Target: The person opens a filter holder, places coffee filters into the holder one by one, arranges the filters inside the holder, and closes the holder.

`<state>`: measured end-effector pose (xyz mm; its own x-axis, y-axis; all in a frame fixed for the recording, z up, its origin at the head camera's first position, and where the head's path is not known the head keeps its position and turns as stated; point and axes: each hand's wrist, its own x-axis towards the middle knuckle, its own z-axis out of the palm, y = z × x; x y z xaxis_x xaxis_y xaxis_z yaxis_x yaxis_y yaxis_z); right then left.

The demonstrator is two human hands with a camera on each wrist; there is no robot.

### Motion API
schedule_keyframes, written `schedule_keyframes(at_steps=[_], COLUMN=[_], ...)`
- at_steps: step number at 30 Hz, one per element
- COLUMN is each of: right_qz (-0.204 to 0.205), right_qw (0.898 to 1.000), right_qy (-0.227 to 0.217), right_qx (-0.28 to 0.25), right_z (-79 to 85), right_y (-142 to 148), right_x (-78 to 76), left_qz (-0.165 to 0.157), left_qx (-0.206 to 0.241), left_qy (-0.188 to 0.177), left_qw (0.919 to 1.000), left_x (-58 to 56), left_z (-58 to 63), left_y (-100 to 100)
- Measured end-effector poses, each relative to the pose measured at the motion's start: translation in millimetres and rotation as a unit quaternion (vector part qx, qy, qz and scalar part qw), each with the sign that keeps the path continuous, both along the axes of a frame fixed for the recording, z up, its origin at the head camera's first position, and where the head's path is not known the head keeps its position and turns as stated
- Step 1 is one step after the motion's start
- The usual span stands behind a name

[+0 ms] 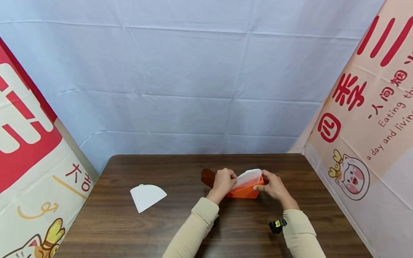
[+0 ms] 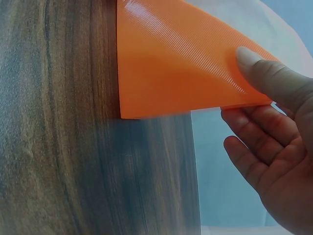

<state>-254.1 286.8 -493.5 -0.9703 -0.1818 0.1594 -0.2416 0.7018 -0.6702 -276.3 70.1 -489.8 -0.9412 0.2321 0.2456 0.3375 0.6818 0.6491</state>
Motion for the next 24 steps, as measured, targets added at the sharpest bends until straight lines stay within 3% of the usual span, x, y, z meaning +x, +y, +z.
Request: schedule_keyframes(at_steps=[4, 24], right_qz=[0.001, -0.001], right_qw=[1.000, 1.000], right_qy=[0.002, -0.002], right_qx=[-0.006, -0.011], right_z=[-0.7, 0.0], right_y=[0, 1], right_x=[-0.8, -0.4], left_qz=[0.009, 0.031], left_qx=[-0.023, -0.071], left_qy=[0.008, -0.024], left_qw=[0.9997, 0.9967], left_x=[-0.7, -3.9], left_z=[-0.7, -5.1], left_y=[1, 11])
